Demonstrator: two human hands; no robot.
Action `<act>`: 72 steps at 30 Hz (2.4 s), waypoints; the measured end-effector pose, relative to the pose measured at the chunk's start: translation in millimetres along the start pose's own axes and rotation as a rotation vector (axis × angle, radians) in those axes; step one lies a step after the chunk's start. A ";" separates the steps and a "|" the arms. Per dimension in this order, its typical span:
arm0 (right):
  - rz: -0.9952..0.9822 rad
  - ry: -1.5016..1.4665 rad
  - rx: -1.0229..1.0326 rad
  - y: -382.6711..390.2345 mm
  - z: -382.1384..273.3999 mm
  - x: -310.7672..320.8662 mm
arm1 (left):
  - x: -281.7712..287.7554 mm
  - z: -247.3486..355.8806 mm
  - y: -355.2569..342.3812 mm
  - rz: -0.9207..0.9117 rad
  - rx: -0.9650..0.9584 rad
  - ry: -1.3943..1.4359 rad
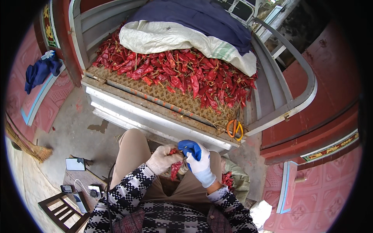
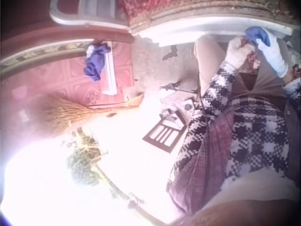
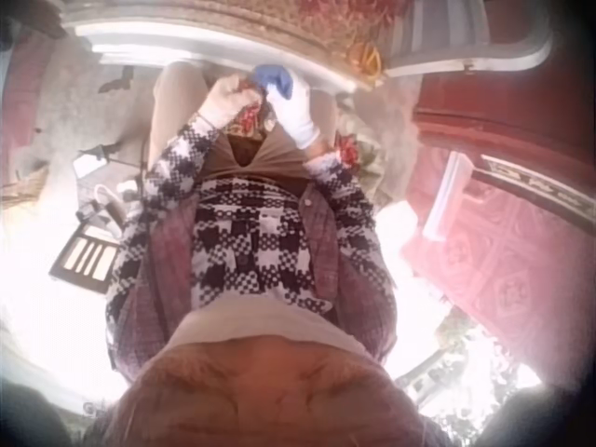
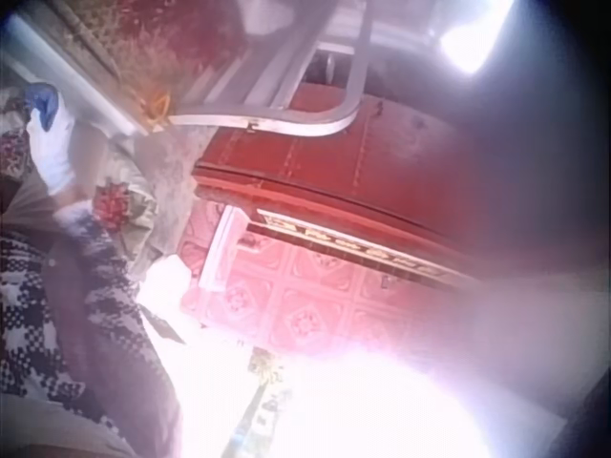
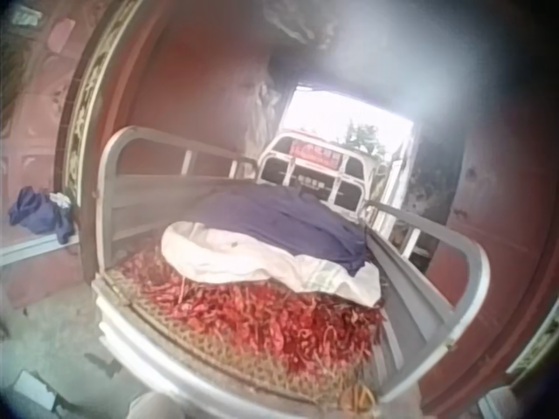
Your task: The person sits and repeatedly picks dried red chili peppers from a woven tray, removes the stems by hand, and places the de-stemmed peppers into a sack on the floor. The person occasionally uses scissors to cut stems and adjusts the cloth covering the tray.
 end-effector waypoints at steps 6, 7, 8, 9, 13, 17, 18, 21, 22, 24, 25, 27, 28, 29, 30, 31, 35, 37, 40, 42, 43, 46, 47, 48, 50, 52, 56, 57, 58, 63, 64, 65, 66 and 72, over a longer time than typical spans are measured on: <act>0.078 -0.453 -0.406 4.8 38.9 -3.1 | 0.4 9.5 3.8 0.030 -0.016 -0.085; 0.066 -0.417 -0.418 4.3 38.4 -4.6 | 1.8 10.9 2.8 0.037 -0.036 -0.128; 0.077 -0.449 -0.410 4.6 48.4 -3.9 | 1.9 12.1 0.3 0.037 -0.060 -0.171; 0.085 -0.568 -0.436 3.0 62.4 -0.3 | 2.2 10.2 -1.1 0.038 -0.077 -0.146; 0.272 -0.707 -0.478 -20.9 94.8 39.4 | -8.9 7.3 1.5 -0.123 -0.218 -0.288; 0.161 -0.002 -0.450 -44.4 89.9 72.1 | 3.6 -7.5 -1.4 -0.031 0.062 0.261; 0.063 0.219 -0.421 -51.8 86.4 74.9 | 10.2 -8.4 -3.6 0.008 0.068 0.318; 0.049 0.691 -0.333 -87.5 69.6 104.7 | 10.0 -12.9 -0.3 0.055 0.094 0.499; 0.090 0.794 -0.311 -101.8 65.2 115.4 | 11.7 -39.4 -4.5 0.047 0.115 0.576; 0.226 0.918 -0.305 -129.5 66.6 141.3 | 9.3 -35.0 -5.8 0.042 0.172 0.658; 0.258 0.955 -0.289 -141.4 64.9 151.7 | 7.5 -32.2 -7.2 0.036 0.198 0.699; 0.251 0.979 -0.297 -164.8 71.6 158.9 | 8.8 -30.1 -8.9 0.004 0.187 0.706; 0.234 0.993 -0.325 -171.6 75.5 163.9 | 8.1 -29.4 -10.0 -0.020 0.182 0.709; 0.209 1.048 -0.389 -179.2 80.8 159.3 | 8.9 -28.6 -8.8 -0.029 0.177 0.710; 0.161 1.111 -0.495 -182.5 88.2 156.2 | 6.8 -22.7 -8.2 -0.008 0.130 0.714; 0.129 1.148 -0.546 -184.7 91.2 154.2 | 8.0 -21.9 -8.8 0.000 0.111 0.702; 0.127 1.205 -0.448 -177.1 88.0 152.2 | 15.7 -25.9 -11.2 0.011 0.067 0.650; 0.145 1.195 -0.249 -160.9 69.3 152.5 | 18.6 -29.5 -12.8 0.045 0.096 0.641; -0.037 1.184 0.041 -126.9 27.8 118.3 | 28.8 -23.8 -11.5 0.083 0.047 0.750; -0.243 1.241 0.219 -94.4 -7.3 81.8 | 31.3 -24.4 -13.0 0.030 -0.009 0.815; -0.350 1.279 0.291 -77.9 -18.4 61.9 | 27.1 -24.8 -11.0 0.020 0.023 0.812; -0.555 1.383 0.405 -34.9 -26.8 11.1 | 7.7 -17.8 -12.2 -0.060 0.104 0.816; -0.591 1.390 0.421 -28.0 -21.2 -3.4 | 1.8 -17.8 -12.4 -0.107 0.123 0.896; -0.624 1.397 0.434 -20.7 -16.1 -16.7 | -1.0 -16.9 -13.7 -0.106 0.133 0.827; -0.632 1.366 0.456 -16.0 -20.9 -30.6 | -2.0 -10.5 -11.4 -0.077 0.164 0.707; -0.532 1.085 0.420 -16.3 -28.7 -26.9 | -0.5 -23.5 -7.8 -0.139 0.228 0.657; -0.163 0.490 0.202 -27.3 -37.6 15.5 | -1.0 -18.5 -4.2 -0.143 0.230 0.608; -0.063 0.386 0.140 -27.0 -33.4 27.2 | -1.0 -20.1 -3.9 -0.125 0.235 0.582; 0.000 0.299 0.060 -26.9 -22.4 34.1 | -2.0 -19.0 -5.6 -0.131 0.213 0.588; -0.157 0.059 -0.135 -19.9 34.0 18.0 | -7.6 -10.5 -7.3 -0.160 0.189 0.588; -0.196 0.088 -0.095 -18.3 36.7 14.9 | -7.8 -12.3 -8.8 -0.161 0.190 0.579; -0.214 0.142 -0.024 -19.3 29.0 10.2 | -6.2 -17.2 -9.5 -0.156 0.192 0.572; -0.226 0.198 0.050 -20.3 20.1 6.1 | -4.8 -21.5 -10.1 -0.151 0.195 0.564; -0.252 0.606 0.363 -19.9 -27.0 -10.4 | 2.0 -11.1 -3.4 -0.145 0.073 0.344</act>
Point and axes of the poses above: each hand's wrist, its own y-axis away from the middle knuckle, its own x-axis out of the back of the hand, z = x × y, the point moved 7 cm from there along -y, towards the middle knuckle, and after that the axes turned 6 degrees about -y, right-handed, at the moved point
